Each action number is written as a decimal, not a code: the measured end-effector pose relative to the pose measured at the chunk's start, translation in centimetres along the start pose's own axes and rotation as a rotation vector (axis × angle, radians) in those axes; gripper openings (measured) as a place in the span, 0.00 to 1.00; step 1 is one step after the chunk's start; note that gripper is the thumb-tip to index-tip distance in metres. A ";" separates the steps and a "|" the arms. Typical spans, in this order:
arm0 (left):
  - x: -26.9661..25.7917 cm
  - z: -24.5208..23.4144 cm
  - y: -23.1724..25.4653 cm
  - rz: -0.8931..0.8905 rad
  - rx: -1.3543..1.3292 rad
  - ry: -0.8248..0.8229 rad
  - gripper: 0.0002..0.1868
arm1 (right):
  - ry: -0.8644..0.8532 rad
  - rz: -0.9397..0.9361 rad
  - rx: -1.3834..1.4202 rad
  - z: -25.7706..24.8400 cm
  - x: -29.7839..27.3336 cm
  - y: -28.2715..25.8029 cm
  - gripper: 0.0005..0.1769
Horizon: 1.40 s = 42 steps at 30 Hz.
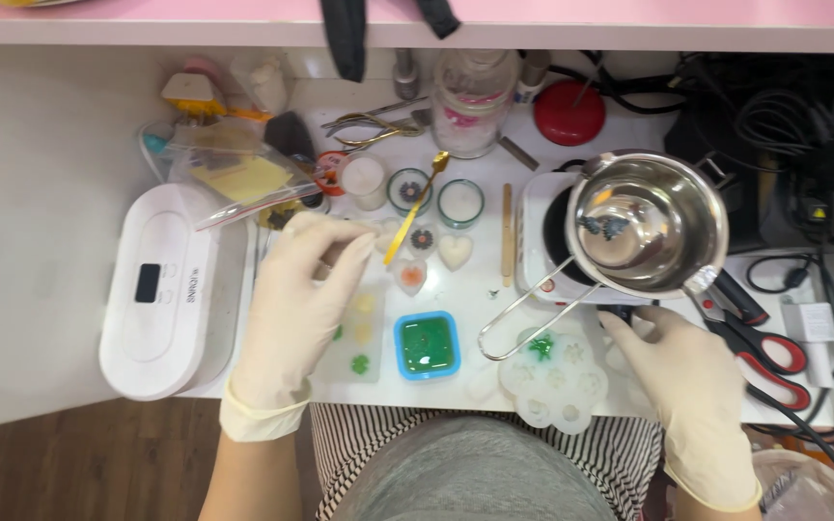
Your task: Pouring melted green wax into silicone molds and cleaning the melting pot and spoon.
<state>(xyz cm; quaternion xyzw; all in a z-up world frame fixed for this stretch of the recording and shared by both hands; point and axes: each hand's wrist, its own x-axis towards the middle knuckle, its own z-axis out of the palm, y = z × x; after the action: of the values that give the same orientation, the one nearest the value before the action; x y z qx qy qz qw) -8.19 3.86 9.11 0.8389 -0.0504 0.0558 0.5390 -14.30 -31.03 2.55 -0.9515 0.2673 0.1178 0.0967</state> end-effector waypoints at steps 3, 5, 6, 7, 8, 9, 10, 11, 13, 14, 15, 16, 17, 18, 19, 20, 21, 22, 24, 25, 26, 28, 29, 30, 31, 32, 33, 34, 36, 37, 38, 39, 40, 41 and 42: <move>-1.0 -2.1 -1.1 -0.101 0.067 0.065 0.09 | 0.008 -0.004 -0.079 -0.5 -1.2 -1.2 0.38; -1.6 -3.1 -2.0 -0.119 0.086 0.100 0.09 | 0.040 -0.022 -0.105 0.1 -1.4 -1.4 0.40; -1.9 -3.6 -2.4 -0.130 0.100 0.128 0.09 | 0.076 -0.031 -0.130 0.4 -1.4 -1.4 0.43; -2.2 -3.9 -2.9 -0.136 0.106 0.137 0.09 | 0.072 -0.043 -0.130 0.7 -1.0 -1.1 0.43; -2.4 -4.0 -3.4 -0.160 0.092 0.156 0.09 | 0.052 -0.023 -0.085 1.0 -0.6 -0.8 0.40; -2.6 -4.2 -3.9 -0.184 0.079 0.176 0.09 | 0.032 -0.004 -0.041 1.2 -0.1 -0.5 0.36; -2.7 -4.3 -4.3 -0.191 0.078 0.185 0.09 | 0.031 -0.014 -0.046 1.9 1.1 0.8 0.36; -2.9 -4.4 -4.6 -0.189 0.079 0.183 0.10 | -0.045 -0.002 0.004 2.5 2.3 2.1 0.36; -3.0 -4.3 -5.0 -0.190 0.080 0.189 0.10 | -0.121 0.003 0.052 2.9 3.8 3.8 0.35; -3.0 -4.3 -5.1 -0.186 0.069 0.178 0.10 | -0.177 0.006 0.149 2.8 3.9 4.1 0.35; -3.1 -4.2 -5.1 -0.181 0.058 0.167 0.10 | -0.234 0.010 0.247 2.7 4.1 4.5 0.35; -3.1 -4.2 -5.1 -0.186 0.061 0.173 0.10 | -0.238 0.003 0.244 1.5 3.1 3.3 0.35; -3.2 -4.2 -5.2 -0.175 0.086 0.173 0.10 | -0.191 0.006 0.128 0.3 2.2 2.0 0.35; -3.2 -4.2 -5.2 -0.162 0.112 0.174 0.10 | -0.140 0.007 0.014 -0.9 1.3 0.8 0.34; -3.2 -4.0 -5.6 -0.166 0.114 0.181 0.10 | -0.142 -0.002 0.012 -1.4 0.7 -0.6 0.34; -3.1 -3.8 -6.0 -0.141 0.234 0.199 0.10 | -0.162 0.038 -0.123 -1.9 0.0 -1.9 0.35; -3.1 -3.7 -6.4 -0.117 0.355 0.216 0.10 | -0.178 0.077 -0.257 -2.4 -0.7 -3.3 0.35; -2.6 -3.3 -6.2 -0.120 0.356 0.221 0.10 | -0.179 0.072 -0.259 -1.3 -0.1 -2.3 0.35; -1.8 -2.5 -5.7 -0.215 0.417 0.151 0.11 | -0.157 0.107 -0.158 0.8 1.3 -0.4 0.36; -1.3 -1.9 -6.6 -0.218 0.416 0.156 0.11 | -0.157 0.102 -0.161 1.2 1.8 0.5 0.36; -0.7 -1.4 -7.5 -0.148 0.500 0.163 0.11 | -0.153 0.069 -0.124 1.7 2.3 1.4 0.37; 0.4 -0.3 -9.6 -0.081 0.583 0.172 0.11 | -0.149 0.032 -0.089 2.6 3.3 3.0 0.39; 1.0 0.2 -10.7 -0.077 0.641 0.136 0.08 | -0.169 0.029 -0.076 3.0 3.8 3.7 0.39; 1.6 0.6 -11.8 -0.071 0.701 0.101 0.06 | -0.189 0.024 -0.062 3.5 4.4 4.4 0.40; 2.2 0.8 -11.9 -0.074 0.703 0.105 0.06 | -0.189 0.019 -0.063 3.6 4.4 4.4 0.40; 2.8 1.2 -11.9 -0.065 0.754 0.126 0.09 | -0.193 0.021 -0.043 3.6 4.3 4.5 0.41; 3.4 1.5 -12.0 -0.056 0.805 0.146 0.12 | -0.197 0.023 -0.023 3.6 4.2 4.6 0.42; 3.6 1.5 -11.9 -0.056 0.805 0.147 0.12 | -0.196 0.021 -0.024 2.9 3.5 3.6 0.42; 4.0 1.7 -11.8 -0.044 0.809 0.156 0.14 | -0.162 0.088 -0.128 1.4 2.2 1.7 0.40; 4.2 1.8 -11.9 -0.045 0.808 0.156 0.14 | -0.162 0.088 -0.129 1.4 2.2 1.6 0.40; 4.3 1.8 -12.0 -0.043 0.822 0.154 0.14 | -0.153 0.090 -0.113 1.4 2.1 1.5 0.39; 4.4 1.9 -12.1 -0.041 0.836 0.151 0.15 | -0.144 0.091 -0.098 1.4 2.0 1.5 0.38; 4.4 2.0 -12.3 -0.041 0.835 0.152 0.15 | -0.143 0.092 -0.098 1.6 2.2 1.8 0.38; 4.5 2.2 -12.6 -0.056 0.823 0.146 0.14 | -0.140 0.083 -0.078 1.9 2.4 2.1 0.38; 4.6 2.3 -12.8 -0.071 0.812 0.139 0.14 | -0.138 0.075 -0.058 2.2 2.5 2.4 0.38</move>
<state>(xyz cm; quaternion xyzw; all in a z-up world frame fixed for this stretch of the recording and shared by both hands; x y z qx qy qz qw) -1.75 6.95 -2.64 0.9789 0.0411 0.1092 0.1678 -13.84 -33.74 -0.54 -0.9329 0.2918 0.1945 0.0827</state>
